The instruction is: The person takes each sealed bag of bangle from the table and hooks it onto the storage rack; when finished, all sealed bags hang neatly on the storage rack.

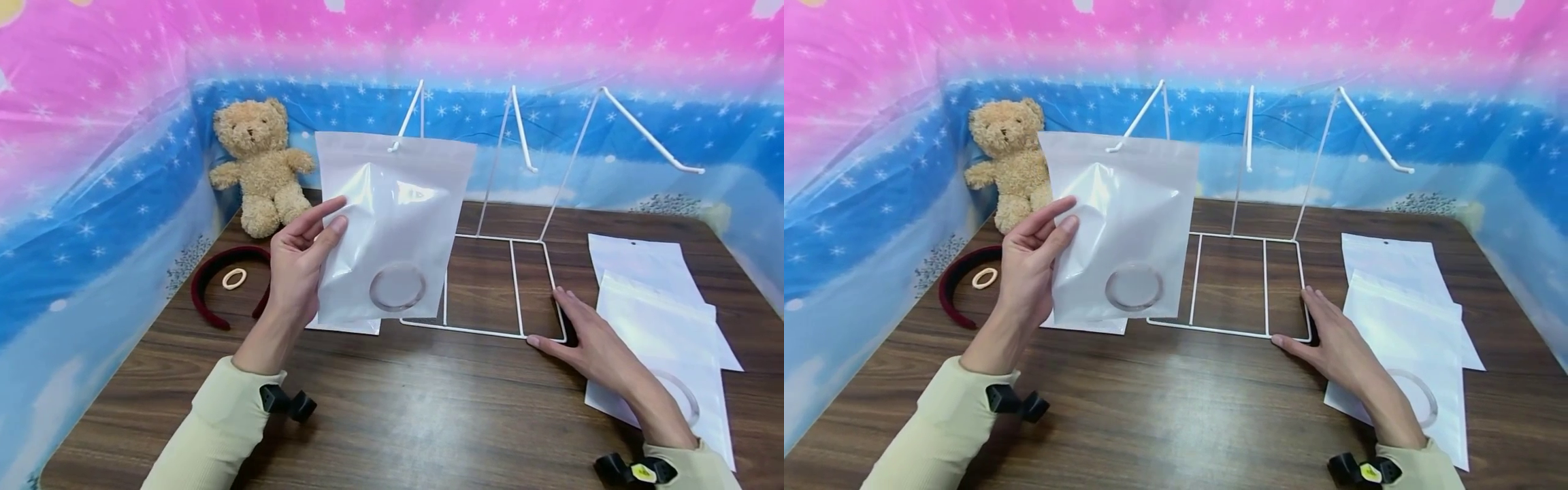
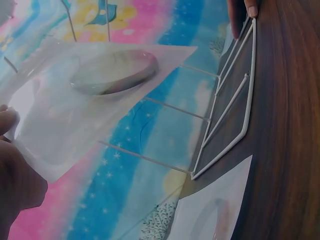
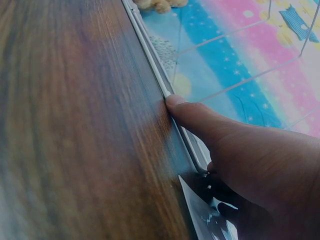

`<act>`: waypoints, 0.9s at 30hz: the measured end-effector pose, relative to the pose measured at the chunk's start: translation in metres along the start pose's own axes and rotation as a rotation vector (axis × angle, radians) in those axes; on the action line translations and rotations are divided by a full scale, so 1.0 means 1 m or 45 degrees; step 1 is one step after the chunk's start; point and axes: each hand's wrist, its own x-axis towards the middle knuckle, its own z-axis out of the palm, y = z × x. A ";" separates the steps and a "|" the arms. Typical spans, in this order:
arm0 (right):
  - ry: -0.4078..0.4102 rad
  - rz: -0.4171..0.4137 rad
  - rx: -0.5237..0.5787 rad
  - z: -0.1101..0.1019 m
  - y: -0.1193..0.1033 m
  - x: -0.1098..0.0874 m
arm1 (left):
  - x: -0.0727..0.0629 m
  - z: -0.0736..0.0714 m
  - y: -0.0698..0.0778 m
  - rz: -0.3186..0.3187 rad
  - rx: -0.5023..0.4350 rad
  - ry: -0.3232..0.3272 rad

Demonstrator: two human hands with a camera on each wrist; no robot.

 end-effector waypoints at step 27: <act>-0.013 0.018 0.003 -0.006 0.004 0.000 | 0.104 0.034 -0.057 -0.086 -0.031 0.137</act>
